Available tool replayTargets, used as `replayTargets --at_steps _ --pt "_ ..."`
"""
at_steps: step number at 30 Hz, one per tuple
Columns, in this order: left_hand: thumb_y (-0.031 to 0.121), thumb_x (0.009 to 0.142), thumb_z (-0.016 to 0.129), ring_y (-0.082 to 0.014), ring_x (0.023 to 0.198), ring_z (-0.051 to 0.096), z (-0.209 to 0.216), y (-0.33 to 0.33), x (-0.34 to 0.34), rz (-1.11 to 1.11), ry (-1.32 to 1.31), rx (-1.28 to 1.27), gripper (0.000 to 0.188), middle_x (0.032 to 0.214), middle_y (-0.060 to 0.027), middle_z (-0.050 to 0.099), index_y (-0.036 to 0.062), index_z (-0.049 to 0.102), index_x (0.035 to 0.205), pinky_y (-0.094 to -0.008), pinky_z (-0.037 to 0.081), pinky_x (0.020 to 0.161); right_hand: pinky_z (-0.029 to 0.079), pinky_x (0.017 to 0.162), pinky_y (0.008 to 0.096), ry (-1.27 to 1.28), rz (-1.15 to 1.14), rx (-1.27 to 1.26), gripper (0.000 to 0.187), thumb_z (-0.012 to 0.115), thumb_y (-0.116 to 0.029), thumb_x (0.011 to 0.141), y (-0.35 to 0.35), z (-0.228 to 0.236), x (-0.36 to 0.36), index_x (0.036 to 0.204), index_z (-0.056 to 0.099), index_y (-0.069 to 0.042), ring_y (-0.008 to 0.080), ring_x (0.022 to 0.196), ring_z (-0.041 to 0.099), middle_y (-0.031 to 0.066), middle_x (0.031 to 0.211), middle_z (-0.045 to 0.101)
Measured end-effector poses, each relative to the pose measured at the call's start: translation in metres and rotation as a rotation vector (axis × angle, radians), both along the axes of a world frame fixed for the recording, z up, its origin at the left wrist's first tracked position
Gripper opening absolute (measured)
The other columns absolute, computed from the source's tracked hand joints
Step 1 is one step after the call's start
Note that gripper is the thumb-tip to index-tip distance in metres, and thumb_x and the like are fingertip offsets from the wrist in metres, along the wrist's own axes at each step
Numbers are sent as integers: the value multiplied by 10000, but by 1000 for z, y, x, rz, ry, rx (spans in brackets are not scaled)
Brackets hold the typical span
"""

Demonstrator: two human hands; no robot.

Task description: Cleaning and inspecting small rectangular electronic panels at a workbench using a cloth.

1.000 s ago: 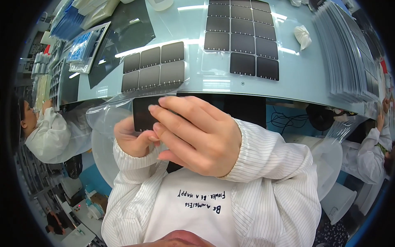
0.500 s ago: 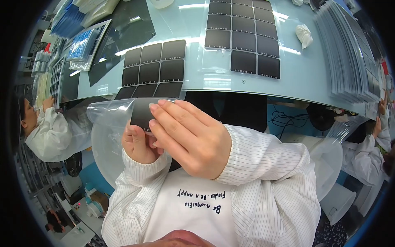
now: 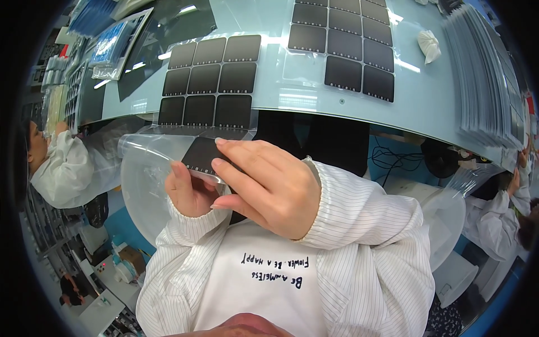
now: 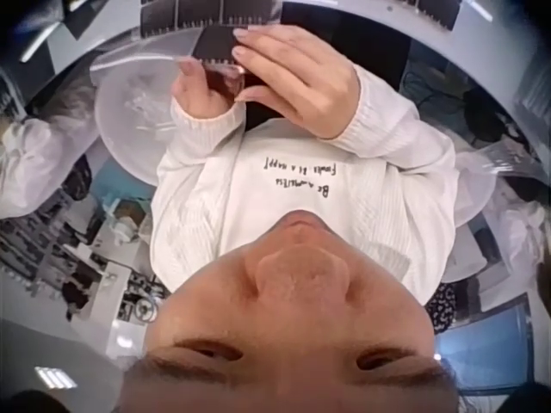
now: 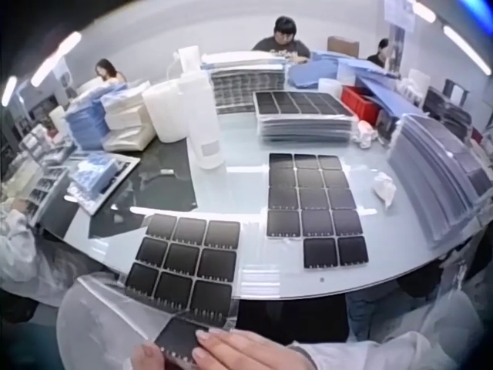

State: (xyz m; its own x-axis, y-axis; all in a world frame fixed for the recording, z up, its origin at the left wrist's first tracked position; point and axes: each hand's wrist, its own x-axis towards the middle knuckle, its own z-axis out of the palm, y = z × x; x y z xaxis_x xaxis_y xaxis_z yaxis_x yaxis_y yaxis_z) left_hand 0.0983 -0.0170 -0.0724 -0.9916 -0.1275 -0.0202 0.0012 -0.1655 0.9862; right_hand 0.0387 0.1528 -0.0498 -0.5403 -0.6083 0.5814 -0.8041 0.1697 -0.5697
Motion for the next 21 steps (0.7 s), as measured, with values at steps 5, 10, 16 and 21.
replayTargets --at_steps 5,10,16,21 --pt "389 972 349 -117 531 492 -11 5 -8 7 255 -169 525 671 -81 567 -32 567 745 -233 340 475 509 676 305 -187 -93 7 477 715 -254 733 5 8 3 1050 582 77 300 799 633 215 1062 610" --pt "373 959 404 -198 578 566 -5 6 -15 -81 439 -392 485 668 -108 560 -29 560 740 -268 419 510 496 616 280 -295 -101 -15 446 769 -202 686 3 16 1 1028 612 36 252 679 633 154 886 655" --pt "339 954 434 -206 596 556 -7 10 -20 2 498 -405 439 697 -115 567 -29 564 751 -285 428 532 499 622 275 -432 -18 -11 349 754 -119 707 6 24 -13 996 623 29 227 690 648 138 826 659" --pt "268 962 417 -190 587 537 -15 8 -29 -12 541 -354 391 706 -117 577 -22 591 768 -275 407 519 516 608 250 -457 -53 -122 185 683 -48 756 0 18 -17 917 643 34 216 704 678 125 753 667"
